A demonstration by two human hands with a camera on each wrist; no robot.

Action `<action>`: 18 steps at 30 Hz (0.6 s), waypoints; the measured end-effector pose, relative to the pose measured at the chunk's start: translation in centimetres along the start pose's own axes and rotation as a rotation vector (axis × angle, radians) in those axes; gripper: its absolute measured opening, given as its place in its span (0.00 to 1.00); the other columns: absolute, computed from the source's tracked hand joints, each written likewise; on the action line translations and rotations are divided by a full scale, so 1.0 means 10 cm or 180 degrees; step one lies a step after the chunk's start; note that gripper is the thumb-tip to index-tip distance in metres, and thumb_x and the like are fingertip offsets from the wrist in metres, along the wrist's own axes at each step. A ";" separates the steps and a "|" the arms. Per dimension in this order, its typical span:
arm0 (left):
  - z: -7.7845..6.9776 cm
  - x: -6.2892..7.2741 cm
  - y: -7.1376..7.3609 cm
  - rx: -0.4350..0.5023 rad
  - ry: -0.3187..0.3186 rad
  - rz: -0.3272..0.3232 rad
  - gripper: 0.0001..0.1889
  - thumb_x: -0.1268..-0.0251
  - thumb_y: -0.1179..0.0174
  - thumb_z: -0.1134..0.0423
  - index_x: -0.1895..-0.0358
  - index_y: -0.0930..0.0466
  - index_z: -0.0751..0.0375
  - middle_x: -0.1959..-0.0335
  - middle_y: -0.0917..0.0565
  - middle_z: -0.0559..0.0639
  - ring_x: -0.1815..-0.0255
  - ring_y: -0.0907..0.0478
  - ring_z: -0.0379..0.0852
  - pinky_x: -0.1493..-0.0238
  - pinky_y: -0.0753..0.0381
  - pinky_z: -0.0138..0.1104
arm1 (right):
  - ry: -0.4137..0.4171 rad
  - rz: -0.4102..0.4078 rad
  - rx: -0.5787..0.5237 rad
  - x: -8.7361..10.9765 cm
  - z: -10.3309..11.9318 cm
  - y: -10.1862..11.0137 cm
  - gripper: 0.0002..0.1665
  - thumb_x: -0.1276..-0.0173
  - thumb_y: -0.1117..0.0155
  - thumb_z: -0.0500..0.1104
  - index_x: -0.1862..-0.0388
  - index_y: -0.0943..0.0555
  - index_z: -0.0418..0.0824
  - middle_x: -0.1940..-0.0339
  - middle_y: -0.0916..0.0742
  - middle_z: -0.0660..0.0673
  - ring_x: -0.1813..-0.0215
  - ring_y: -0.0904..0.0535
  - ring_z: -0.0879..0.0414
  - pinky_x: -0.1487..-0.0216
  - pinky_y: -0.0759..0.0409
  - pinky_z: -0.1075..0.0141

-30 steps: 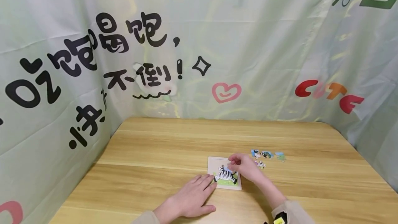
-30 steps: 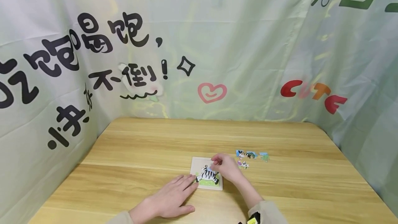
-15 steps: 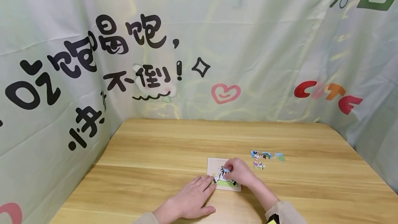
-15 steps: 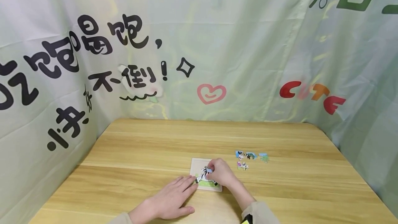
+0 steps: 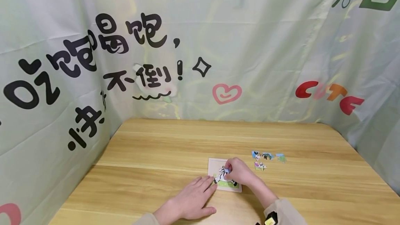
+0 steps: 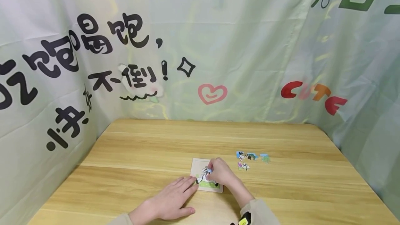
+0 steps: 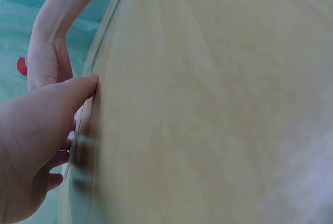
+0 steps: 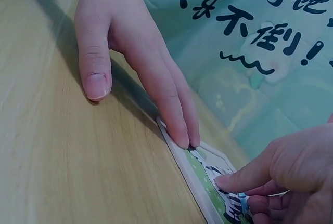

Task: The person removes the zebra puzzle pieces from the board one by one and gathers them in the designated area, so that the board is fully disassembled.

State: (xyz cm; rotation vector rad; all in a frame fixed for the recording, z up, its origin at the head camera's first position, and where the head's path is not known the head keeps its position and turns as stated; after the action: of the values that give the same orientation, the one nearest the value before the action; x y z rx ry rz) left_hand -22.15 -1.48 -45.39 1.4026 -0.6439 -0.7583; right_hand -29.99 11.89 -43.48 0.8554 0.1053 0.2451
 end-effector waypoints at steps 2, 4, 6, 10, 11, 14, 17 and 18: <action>0.00 0.00 0.00 0.0003 0.0007 0.0009 0.37 0.33 0.64 0.35 0.31 0.39 0.59 0.30 0.41 0.57 0.30 0.45 0.50 0.33 0.43 0.42 | 0.0012 0.0003 -0.0005 0.00 0.00 0.00 0.15 0.57 0.27 0.30 0.72 0.25 0.36 0.74 0.26 0.46 0.70 0.32 0.55 0.68 0.29 0.65; 0.00 0.00 0.00 -0.0004 0.0014 0.0012 0.37 0.33 0.64 0.35 0.31 0.39 0.59 0.30 0.41 0.57 0.30 0.45 0.50 0.33 0.43 0.42 | 0.0028 0.0013 -0.0030 0.00 0.02 0.00 0.16 0.57 0.27 0.29 0.72 0.26 0.36 0.74 0.26 0.46 0.71 0.32 0.55 0.69 0.30 0.65; 0.01 0.00 0.00 -0.0015 0.0018 0.0010 0.37 0.34 0.63 0.35 0.31 0.39 0.59 0.30 0.41 0.57 0.30 0.45 0.50 0.33 0.43 0.42 | 0.0045 0.0023 -0.0055 0.01 0.03 -0.01 0.16 0.57 0.28 0.29 0.72 0.26 0.36 0.75 0.26 0.46 0.71 0.32 0.55 0.70 0.30 0.65; 0.01 0.01 0.01 -0.0035 0.0012 -0.0009 0.37 0.34 0.63 0.35 0.32 0.39 0.59 0.30 0.40 0.57 0.30 0.44 0.51 0.33 0.42 0.42 | 0.0051 -0.0007 -0.0158 0.00 0.04 0.00 0.15 0.54 0.29 0.28 0.72 0.27 0.37 0.77 0.26 0.48 0.73 0.32 0.56 0.72 0.30 0.67; 0.01 0.01 0.01 -0.0037 0.0011 -0.0013 0.37 0.34 0.62 0.35 0.32 0.39 0.59 0.30 0.40 0.57 0.30 0.44 0.51 0.33 0.42 0.42 | 0.0043 -0.0027 -0.0199 0.00 0.03 0.00 0.14 0.53 0.30 0.29 0.73 0.27 0.37 0.78 0.26 0.48 0.74 0.32 0.56 0.73 0.30 0.67; 0.01 0.01 0.01 -0.0022 0.0019 -0.0002 0.37 0.34 0.63 0.35 0.31 0.39 0.58 0.30 0.41 0.56 0.30 0.45 0.50 0.33 0.43 0.42 | -0.0008 -0.0109 -0.0331 0.00 0.00 0.00 0.13 0.50 0.30 0.30 0.73 0.27 0.37 0.78 0.26 0.48 0.74 0.31 0.57 0.73 0.30 0.67; 0.01 0.01 0.01 -0.0011 0.0031 0.0016 0.37 0.34 0.63 0.34 0.31 0.39 0.58 0.30 0.41 0.56 0.30 0.45 0.50 0.33 0.43 0.42 | -0.0061 -0.0176 -0.0457 0.00 -0.01 0.01 0.12 0.50 0.30 0.31 0.74 0.26 0.37 0.78 0.25 0.48 0.74 0.31 0.57 0.74 0.31 0.68; 0.01 0.01 0.01 -0.0011 0.0035 0.0019 0.37 0.34 0.63 0.34 0.31 0.39 0.58 0.30 0.41 0.56 0.30 0.45 0.50 0.33 0.43 0.42 | -0.0078 -0.0194 -0.0498 0.00 -0.01 0.01 0.12 0.50 0.30 0.31 0.74 0.26 0.37 0.78 0.25 0.48 0.74 0.31 0.57 0.74 0.31 0.68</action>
State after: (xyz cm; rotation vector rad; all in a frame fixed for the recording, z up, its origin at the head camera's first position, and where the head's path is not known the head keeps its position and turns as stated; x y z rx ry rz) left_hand -22.13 -1.64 -45.33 1.4002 -0.6378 -0.7463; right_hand -30.06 12.04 -43.52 0.6982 0.0879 0.1831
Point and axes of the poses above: each hand's wrist, its own x-axis away from the middle knuckle, its own y-axis out of the back of the hand, z = x × y, the point moved 7 cm from there along -x, towards the middle knuckle
